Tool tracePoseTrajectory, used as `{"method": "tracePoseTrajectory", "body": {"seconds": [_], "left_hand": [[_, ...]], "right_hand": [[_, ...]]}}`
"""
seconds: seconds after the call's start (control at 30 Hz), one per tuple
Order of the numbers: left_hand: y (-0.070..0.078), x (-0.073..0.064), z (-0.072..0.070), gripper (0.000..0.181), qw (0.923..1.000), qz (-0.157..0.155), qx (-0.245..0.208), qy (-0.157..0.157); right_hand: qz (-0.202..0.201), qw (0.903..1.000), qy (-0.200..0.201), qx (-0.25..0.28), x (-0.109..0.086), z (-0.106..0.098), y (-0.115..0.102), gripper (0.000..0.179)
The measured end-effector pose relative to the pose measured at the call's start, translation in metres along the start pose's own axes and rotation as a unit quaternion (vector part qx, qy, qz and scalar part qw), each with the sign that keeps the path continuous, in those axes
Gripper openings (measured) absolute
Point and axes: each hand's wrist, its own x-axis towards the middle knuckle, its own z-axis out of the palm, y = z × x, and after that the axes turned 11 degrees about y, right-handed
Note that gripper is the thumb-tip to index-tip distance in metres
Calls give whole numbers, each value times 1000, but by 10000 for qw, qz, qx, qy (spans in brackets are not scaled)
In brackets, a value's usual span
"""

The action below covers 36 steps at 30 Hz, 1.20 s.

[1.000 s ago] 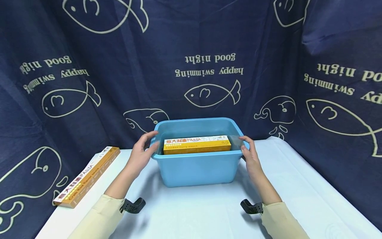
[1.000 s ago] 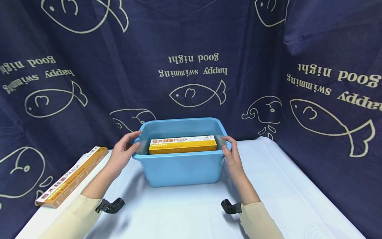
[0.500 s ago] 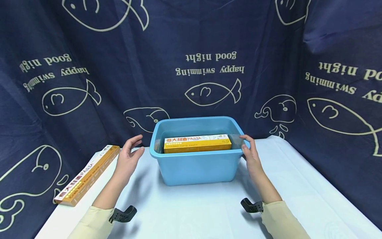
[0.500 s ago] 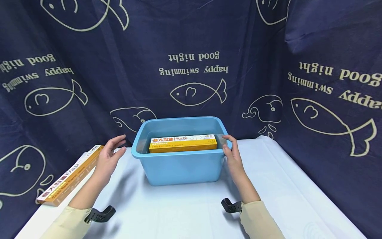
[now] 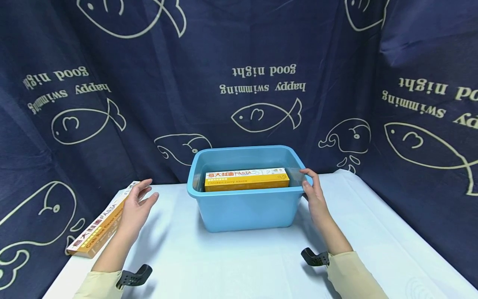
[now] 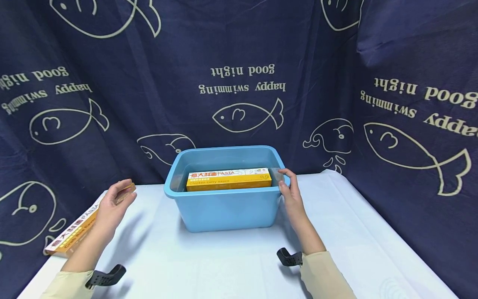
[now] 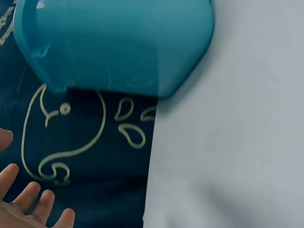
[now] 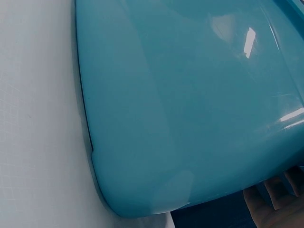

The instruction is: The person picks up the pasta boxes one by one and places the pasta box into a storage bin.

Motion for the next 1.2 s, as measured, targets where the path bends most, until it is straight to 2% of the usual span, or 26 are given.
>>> {"method": "tracePoseTrajectory", "body": {"seconds": [0.33,0.6,0.73,0.97,1.2], "left_hand": [[-24,1,-28,61,9980,-218,475,362],[-36,0,-42,62,9918,-397,856,863],[-41,0,-49,67,9886,-567,1092,863],[-55,-4,-64,71,9836,-494,1503,864],[-68,-4,-77,75,9748,-391,1892,1115]], "right_hand": [[11,10000,-25,-9,0,0,0,45],[-6,10000,-12,-35,-1,0,0,45],[54,10000,-15,-33,-1,0,-1,46],[68,10000,-16,-1,-2,0,-1,45],[93,9999,-38,-80,-2,1,-2,46]]}}
